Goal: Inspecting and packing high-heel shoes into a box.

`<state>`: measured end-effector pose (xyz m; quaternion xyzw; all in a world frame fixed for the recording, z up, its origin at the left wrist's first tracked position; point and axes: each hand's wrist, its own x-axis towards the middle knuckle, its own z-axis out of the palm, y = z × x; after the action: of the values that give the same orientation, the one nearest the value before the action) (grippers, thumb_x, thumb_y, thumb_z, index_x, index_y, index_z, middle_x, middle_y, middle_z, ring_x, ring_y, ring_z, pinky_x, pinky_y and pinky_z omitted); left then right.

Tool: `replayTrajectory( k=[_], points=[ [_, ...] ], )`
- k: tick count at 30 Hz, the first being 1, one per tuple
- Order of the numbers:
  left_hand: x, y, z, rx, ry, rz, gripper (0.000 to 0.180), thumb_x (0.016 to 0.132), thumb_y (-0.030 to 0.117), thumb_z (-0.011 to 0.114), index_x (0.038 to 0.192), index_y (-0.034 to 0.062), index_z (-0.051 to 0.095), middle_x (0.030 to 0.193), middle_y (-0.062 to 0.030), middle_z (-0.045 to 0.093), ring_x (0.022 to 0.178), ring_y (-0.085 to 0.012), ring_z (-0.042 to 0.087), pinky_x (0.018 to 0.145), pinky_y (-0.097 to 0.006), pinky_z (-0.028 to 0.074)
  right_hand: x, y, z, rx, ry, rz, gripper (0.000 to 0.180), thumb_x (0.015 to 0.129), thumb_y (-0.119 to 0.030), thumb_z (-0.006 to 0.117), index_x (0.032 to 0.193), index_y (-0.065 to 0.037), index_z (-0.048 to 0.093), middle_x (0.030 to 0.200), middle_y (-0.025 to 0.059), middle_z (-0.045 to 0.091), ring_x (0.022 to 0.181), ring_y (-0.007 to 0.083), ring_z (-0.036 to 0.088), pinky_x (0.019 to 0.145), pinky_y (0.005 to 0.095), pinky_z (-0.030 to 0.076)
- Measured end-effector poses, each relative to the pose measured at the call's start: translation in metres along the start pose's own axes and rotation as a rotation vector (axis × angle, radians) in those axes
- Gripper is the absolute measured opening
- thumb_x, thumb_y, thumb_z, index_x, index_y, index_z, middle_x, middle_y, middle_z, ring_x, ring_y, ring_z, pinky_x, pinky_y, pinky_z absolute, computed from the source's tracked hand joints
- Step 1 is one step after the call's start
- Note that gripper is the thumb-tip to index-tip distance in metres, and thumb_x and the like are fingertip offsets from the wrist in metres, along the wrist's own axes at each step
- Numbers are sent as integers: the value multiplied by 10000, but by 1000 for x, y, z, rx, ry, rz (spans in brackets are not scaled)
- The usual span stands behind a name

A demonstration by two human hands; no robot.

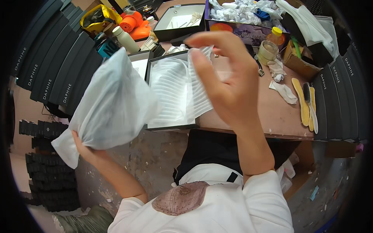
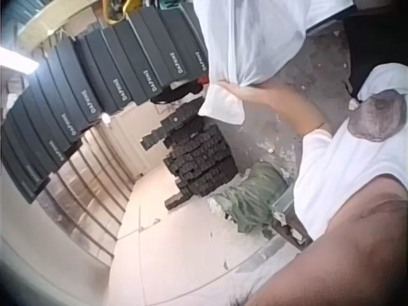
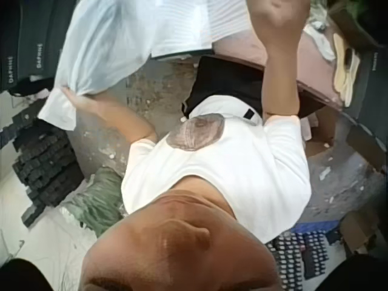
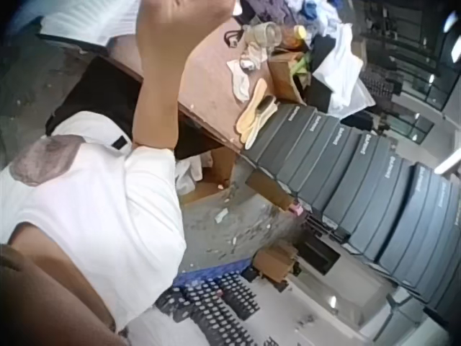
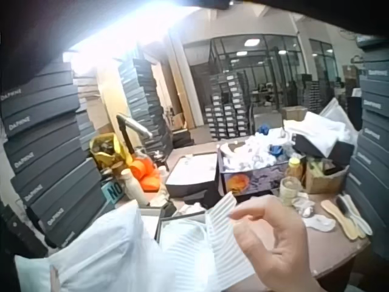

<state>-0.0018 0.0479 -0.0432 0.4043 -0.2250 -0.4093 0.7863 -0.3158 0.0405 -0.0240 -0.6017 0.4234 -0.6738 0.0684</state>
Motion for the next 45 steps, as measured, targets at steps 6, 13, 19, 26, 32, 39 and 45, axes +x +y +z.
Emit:
replayTrajectory(
  k=[6, 13, 19, 26, 32, 39, 45],
  points=[
    [-30, -138, 53, -110, 49, 40, 410, 976, 182, 422, 1380, 124, 386, 1372, -121, 411, 1237, -240, 421, 1038, -368, 350, -92, 64, -39, -113, -20, 558, 585, 828, -276, 651, 1302, -30, 415, 1284, 136, 464, 1156, 237, 456, 941, 360, 380],
    [-16, -157, 2, 1079, -894, 324, 566, 712, 234, 749, 1179, -11, 543, 984, -176, 643, 890, -313, 640, 799, -380, 496, -123, 88, -10, 75, -107, 694, 758, 811, -264, 693, 1402, -13, 290, 1385, 230, 367, 1270, 300, 385, 1026, 413, 324],
    [-19, -146, 39, 1426, -1167, 733, 1111, 621, 414, 795, 1421, -22, 160, 1333, -260, 371, 1172, -422, 440, 923, -426, 431, -102, 92, 5, 139, -142, 608, 509, 798, -2, 579, 1294, -43, 472, 1205, 156, 564, 1164, 240, 508, 973, 353, 383],
    [12, -173, 47, 1481, -1387, 263, 1148, 600, 309, 803, 1457, 50, 84, 1110, -211, 471, 842, -386, 574, 723, -416, 492, -92, 83, 18, 206, -60, 532, 444, 801, 67, 515, 1235, -26, 521, 1104, 127, 613, 995, 172, 586, 824, 276, 458],
    [22, -137, 72, 1698, -1505, 97, 1100, 572, 212, 798, 1462, 123, 158, 1227, -199, 460, 909, -361, 582, 737, -381, 488, -105, 99, 3, 186, 19, 644, 315, 826, 87, 494, 1114, 12, 599, 969, 71, 636, 847, 109, 581, 756, 247, 456],
    [87, -142, 66, 1144, -1773, -49, 953, 628, 88, 743, 1440, 148, 249, 1348, -173, 441, 1174, -300, 492, 966, -363, 396, -106, 109, -3, 259, 48, 726, 256, 839, 74, 517, 1068, 18, 618, 946, 40, 626, 823, 83, 553, 748, 236, 445],
    [57, -154, 69, 1581, -1947, -182, 869, 708, 117, 711, 1439, 174, 244, 1274, -212, 472, 1080, -345, 523, 922, -379, 415, -96, 86, 7, 370, -81, 755, 228, 848, 34, 547, 1062, 5, 622, 986, 47, 633, 881, 88, 566, 793, 241, 457]
  ],
)
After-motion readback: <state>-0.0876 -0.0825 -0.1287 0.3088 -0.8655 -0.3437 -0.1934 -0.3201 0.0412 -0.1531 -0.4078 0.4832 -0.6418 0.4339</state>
